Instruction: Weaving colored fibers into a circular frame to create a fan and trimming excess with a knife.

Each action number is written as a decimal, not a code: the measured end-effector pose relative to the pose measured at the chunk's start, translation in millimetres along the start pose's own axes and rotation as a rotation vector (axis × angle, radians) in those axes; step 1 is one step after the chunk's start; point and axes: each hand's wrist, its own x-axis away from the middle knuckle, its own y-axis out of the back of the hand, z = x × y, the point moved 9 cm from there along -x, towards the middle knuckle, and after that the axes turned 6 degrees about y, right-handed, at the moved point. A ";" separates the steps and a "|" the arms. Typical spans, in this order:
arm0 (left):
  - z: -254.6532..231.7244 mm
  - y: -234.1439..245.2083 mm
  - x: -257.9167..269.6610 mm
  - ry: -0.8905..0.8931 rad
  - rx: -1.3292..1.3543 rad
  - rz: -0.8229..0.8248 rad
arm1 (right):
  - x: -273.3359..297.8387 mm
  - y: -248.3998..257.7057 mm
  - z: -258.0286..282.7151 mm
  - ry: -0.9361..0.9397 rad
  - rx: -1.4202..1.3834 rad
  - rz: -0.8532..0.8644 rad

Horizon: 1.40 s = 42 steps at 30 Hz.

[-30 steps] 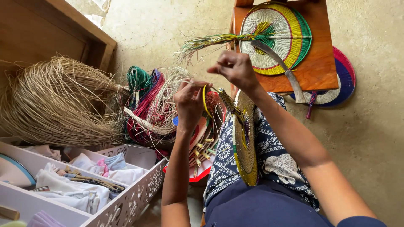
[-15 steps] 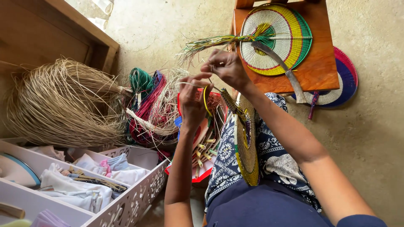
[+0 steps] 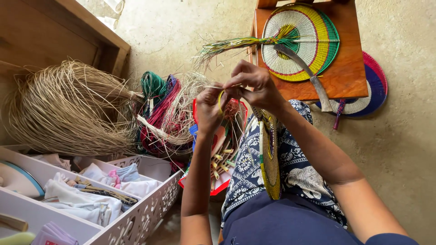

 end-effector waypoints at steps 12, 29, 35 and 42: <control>4.2 -21.0 7.1 0.068 0.034 -0.014 | 3.4 16.7 -35.2 -0.208 -0.179 -0.068; -7.7 -9.6 -5.3 0.157 0.034 -0.041 | 19.0 0.6 63.5 -0.014 0.185 0.185; -3.6 -17.5 -0.8 0.226 0.247 -0.022 | 24.3 29.4 42.5 -0.026 0.344 -0.024; 44.3 -10.2 2.2 0.282 0.374 -0.074 | 21.9 16.1 45.9 0.036 0.366 -0.024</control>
